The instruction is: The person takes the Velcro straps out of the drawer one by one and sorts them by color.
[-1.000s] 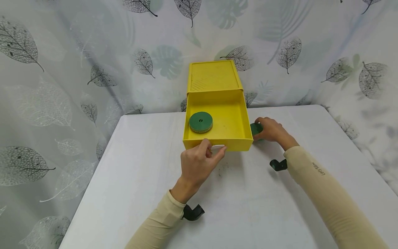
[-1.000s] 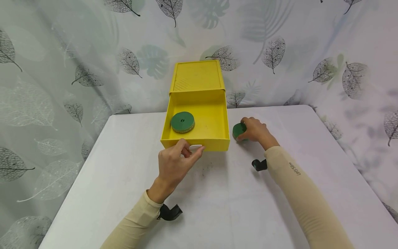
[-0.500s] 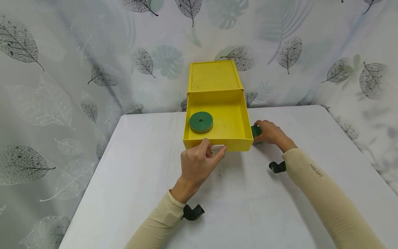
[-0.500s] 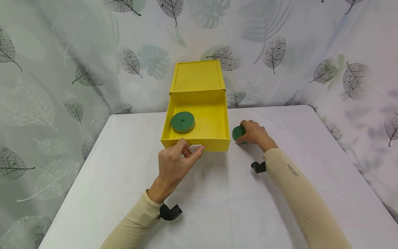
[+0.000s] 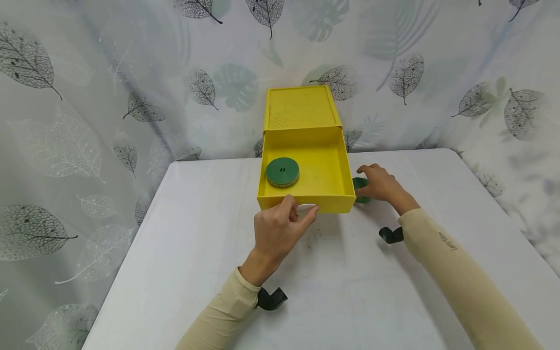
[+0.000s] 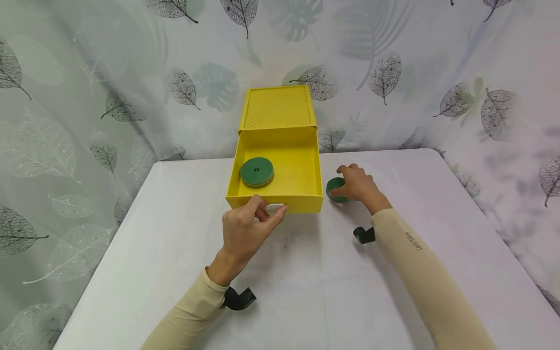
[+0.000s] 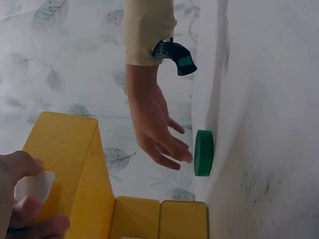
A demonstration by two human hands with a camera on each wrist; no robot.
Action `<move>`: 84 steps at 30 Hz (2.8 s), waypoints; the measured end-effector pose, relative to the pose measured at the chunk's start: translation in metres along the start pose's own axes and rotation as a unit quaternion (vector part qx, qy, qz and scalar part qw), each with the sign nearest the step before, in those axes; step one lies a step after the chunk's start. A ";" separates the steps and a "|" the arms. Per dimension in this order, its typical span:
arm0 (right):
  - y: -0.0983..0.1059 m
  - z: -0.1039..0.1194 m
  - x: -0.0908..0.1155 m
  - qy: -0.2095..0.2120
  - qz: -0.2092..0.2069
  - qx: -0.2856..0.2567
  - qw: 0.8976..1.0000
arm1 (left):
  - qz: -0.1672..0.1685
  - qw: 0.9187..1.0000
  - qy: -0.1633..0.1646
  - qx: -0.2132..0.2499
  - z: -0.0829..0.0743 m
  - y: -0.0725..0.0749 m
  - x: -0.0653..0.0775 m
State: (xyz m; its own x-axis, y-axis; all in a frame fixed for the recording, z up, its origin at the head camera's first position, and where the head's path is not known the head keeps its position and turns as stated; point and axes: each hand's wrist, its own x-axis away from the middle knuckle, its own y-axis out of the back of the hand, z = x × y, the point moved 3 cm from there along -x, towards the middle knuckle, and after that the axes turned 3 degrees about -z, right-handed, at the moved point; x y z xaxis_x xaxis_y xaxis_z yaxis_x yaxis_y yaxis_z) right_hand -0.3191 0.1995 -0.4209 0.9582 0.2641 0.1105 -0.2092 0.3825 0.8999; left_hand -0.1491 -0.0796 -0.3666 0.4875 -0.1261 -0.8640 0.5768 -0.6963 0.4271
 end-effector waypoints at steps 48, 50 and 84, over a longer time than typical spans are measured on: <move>0.095 0.146 0.072 0.281 -0.273 -0.082 0.916 | 0.001 1.000 0.004 -0.006 0.001 0.000 0.000; 0.093 0.151 0.071 0.288 -0.260 -0.084 0.918 | 0.002 1.000 0.004 -0.006 0.001 0.000 0.000; 0.057 0.194 0.036 0.263 -0.063 0.030 0.962 | 0.003 1.000 0.001 -0.004 0.000 0.000 0.000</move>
State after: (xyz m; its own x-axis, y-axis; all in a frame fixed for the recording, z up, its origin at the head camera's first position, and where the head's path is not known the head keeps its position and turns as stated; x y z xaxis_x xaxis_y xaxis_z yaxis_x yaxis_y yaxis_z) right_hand -0.2584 0.0587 -0.2835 0.7406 0.6365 -0.2154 -0.0714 0.3932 0.9167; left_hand -0.1490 -0.0799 -0.3662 0.4917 -0.1285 -0.8612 0.5800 -0.6894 0.4340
